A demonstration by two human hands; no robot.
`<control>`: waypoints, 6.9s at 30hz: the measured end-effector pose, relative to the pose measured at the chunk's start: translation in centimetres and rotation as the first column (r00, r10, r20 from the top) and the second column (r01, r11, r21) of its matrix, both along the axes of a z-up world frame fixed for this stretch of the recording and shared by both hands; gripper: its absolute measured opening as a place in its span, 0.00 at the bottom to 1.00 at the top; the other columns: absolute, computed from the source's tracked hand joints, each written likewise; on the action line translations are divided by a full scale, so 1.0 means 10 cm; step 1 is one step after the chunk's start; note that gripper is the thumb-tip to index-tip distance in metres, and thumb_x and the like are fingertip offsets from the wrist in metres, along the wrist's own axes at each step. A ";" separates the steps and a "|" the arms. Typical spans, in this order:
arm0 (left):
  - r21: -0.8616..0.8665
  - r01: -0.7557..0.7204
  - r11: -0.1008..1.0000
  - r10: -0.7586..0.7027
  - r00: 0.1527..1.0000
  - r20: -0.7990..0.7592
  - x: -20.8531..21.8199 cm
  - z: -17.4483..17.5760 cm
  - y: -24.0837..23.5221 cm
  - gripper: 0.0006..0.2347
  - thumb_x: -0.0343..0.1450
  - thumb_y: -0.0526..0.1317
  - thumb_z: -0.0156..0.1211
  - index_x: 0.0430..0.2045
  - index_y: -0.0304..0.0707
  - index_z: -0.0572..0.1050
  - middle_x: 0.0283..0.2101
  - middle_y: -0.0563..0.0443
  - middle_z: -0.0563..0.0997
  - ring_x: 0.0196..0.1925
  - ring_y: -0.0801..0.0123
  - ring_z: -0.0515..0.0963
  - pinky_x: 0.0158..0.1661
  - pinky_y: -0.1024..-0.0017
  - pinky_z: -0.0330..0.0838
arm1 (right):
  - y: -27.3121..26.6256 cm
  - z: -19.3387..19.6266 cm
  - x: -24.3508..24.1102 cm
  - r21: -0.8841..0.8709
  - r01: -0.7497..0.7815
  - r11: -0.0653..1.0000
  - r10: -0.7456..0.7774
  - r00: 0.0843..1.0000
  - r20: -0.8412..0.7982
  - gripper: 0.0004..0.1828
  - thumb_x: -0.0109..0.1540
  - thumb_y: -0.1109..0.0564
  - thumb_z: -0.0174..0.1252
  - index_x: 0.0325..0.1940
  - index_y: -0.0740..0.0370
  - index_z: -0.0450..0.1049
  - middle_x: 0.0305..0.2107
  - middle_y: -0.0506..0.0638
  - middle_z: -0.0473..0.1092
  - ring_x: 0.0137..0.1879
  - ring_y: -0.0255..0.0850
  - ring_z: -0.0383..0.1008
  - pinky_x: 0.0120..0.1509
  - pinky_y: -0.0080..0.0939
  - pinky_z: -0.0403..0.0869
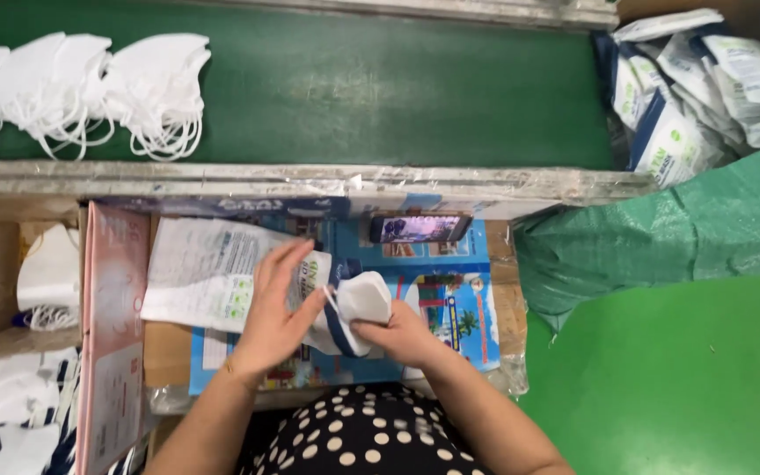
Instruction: Packaging face masks into plastic bags and larger boxes at a conveyor belt.
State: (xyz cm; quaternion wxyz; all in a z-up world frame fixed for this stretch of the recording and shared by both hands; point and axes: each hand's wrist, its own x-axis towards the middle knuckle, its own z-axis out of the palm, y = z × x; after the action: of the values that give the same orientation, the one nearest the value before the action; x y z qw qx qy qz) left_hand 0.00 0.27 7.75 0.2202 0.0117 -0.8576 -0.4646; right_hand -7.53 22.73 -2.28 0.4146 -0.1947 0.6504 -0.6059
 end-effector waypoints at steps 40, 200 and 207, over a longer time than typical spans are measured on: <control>0.060 0.243 0.968 -0.247 0.966 0.073 -0.03 0.06 -0.05 0.05 0.66 0.36 0.67 0.32 0.36 0.83 0.33 0.49 0.81 0.36 0.62 0.79 0.35 0.69 0.71 | 0.04 0.59 -0.18 0.146 0.020 0.989 0.081 0.751 -0.655 0.13 0.62 0.53 0.65 0.32 0.66 0.74 0.25 0.54 0.70 0.33 0.46 0.71 0.37 0.44 0.69; 0.005 0.203 0.979 -0.195 0.930 0.312 0.03 -0.14 -0.05 0.05 0.66 0.39 0.66 0.29 0.40 0.81 0.30 0.50 0.80 0.33 0.57 0.77 0.36 0.63 0.70 | 0.03 0.48 0.00 0.261 -0.127 0.957 0.259 0.776 -0.575 0.15 0.63 0.54 0.63 0.53 0.56 0.76 0.45 0.55 0.75 0.50 0.47 0.77 0.54 0.44 0.75; -0.167 0.267 0.949 -0.223 0.944 0.244 0.09 -0.08 0.15 0.05 0.64 0.38 0.65 0.30 0.42 0.81 0.31 0.53 0.81 0.33 0.57 0.78 0.38 0.63 0.66 | -0.09 0.64 0.02 -0.055 0.000 0.998 -0.020 0.929 -0.368 0.17 0.58 0.58 0.65 0.50 0.59 0.72 0.47 0.49 0.69 0.45 0.42 0.76 0.50 0.38 0.75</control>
State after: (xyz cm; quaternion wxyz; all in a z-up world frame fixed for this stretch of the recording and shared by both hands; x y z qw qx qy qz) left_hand 0.88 1.74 6.98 0.0635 -0.0658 -0.9134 -0.3967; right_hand -7.35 21.79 4.09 0.2766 -0.3127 0.7011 -0.5780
